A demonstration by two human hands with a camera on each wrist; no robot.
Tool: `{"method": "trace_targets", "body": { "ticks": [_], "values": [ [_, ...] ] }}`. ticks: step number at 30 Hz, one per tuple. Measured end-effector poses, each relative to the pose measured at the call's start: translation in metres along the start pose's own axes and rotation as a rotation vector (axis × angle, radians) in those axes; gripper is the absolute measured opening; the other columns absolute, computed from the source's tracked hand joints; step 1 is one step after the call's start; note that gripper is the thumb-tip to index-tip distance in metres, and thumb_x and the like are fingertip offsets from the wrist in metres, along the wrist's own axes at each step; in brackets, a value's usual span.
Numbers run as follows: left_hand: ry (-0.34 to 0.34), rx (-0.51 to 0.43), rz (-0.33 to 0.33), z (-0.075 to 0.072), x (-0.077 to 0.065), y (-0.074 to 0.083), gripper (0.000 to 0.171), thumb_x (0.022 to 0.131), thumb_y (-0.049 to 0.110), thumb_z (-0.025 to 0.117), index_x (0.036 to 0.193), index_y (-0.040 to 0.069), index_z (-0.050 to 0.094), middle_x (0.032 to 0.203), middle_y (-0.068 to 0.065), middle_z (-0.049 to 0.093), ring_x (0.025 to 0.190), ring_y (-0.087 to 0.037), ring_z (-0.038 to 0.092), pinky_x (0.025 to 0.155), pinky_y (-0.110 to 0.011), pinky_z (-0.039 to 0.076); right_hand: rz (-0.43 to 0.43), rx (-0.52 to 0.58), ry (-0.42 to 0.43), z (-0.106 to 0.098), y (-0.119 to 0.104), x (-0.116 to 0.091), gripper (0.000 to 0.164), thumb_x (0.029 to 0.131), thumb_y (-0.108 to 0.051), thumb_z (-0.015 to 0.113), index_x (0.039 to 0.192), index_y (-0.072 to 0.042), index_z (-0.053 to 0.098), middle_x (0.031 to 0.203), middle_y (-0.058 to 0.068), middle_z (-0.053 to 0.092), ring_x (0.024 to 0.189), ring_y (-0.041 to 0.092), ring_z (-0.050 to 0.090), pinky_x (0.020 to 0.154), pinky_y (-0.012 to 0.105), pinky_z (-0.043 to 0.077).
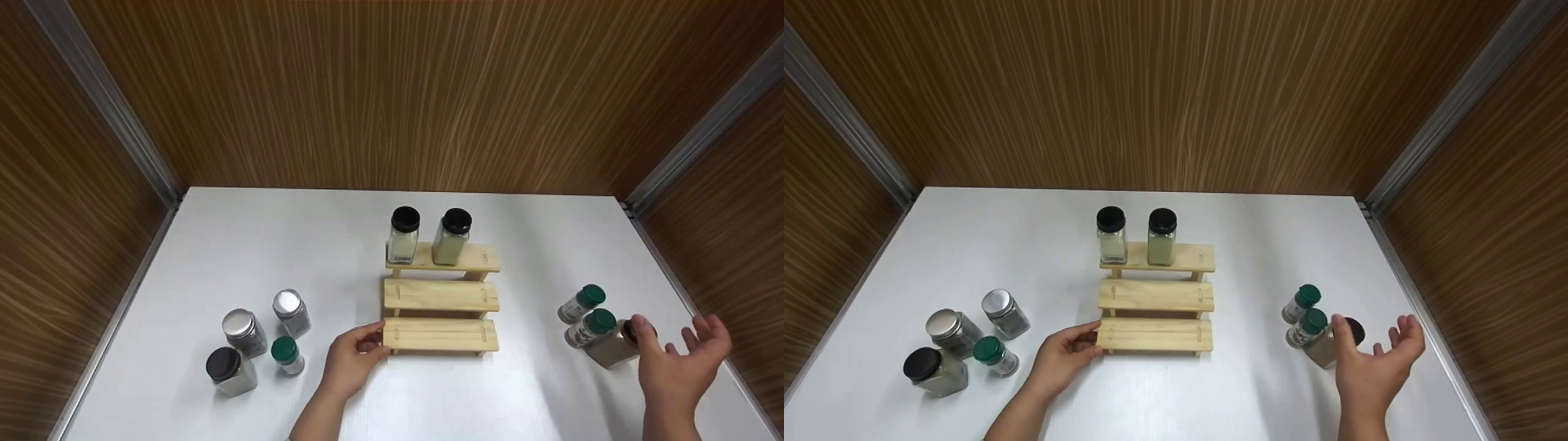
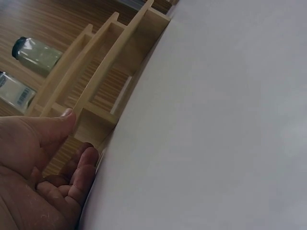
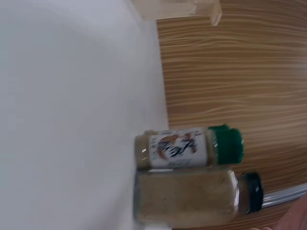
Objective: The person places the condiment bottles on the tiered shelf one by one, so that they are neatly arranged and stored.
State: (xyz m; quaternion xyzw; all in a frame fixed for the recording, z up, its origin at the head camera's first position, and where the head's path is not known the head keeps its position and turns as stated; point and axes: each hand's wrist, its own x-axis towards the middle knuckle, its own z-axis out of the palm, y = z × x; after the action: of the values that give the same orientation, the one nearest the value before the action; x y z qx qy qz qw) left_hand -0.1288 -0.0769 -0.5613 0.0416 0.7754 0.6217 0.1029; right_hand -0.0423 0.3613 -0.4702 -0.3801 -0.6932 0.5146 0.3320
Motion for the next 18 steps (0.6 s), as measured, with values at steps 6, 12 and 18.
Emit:
{"method": "trace_targets", "body": {
  "ticks": [6,12,18],
  "values": [
    [0.001,0.015,-0.012,-0.001,0.0,-0.001,0.05,0.086,0.001,0.084,0.134,0.005,0.071,0.111,-0.007,0.072,0.096,-0.018,0.067,0.084,-0.026,0.058,0.009,-0.062,-0.01,0.0,0.024,-0.003,0.11,0.084,-0.021,0.092,0.166,-0.029,0.019,0.169,0.005,0.025,0.154,0.02,0.029,0.125,0.039,0.03],
    [0.005,0.018,-0.013,0.0,0.001,-0.002,0.05,0.086,0.001,0.084,0.134,0.004,0.072,0.11,-0.007,0.072,0.095,-0.018,0.067,0.084,-0.026,0.058,0.039,-0.051,-0.031,0.003,0.04,-0.006,0.114,0.08,-0.014,0.094,0.166,-0.031,0.021,0.168,0.008,0.027,0.151,0.022,0.033,0.125,0.044,0.032],
    [0.0,0.019,-0.023,0.0,0.001,-0.001,0.049,0.086,0.001,0.083,0.134,0.005,0.072,0.111,-0.007,0.072,0.097,-0.019,0.066,0.085,-0.026,0.058,0.07,-0.039,-0.076,0.003,0.053,-0.006,0.118,0.079,-0.011,0.095,0.166,-0.034,0.019,0.168,0.012,0.025,0.153,0.028,0.032,0.125,0.048,0.03]
  ]
}}
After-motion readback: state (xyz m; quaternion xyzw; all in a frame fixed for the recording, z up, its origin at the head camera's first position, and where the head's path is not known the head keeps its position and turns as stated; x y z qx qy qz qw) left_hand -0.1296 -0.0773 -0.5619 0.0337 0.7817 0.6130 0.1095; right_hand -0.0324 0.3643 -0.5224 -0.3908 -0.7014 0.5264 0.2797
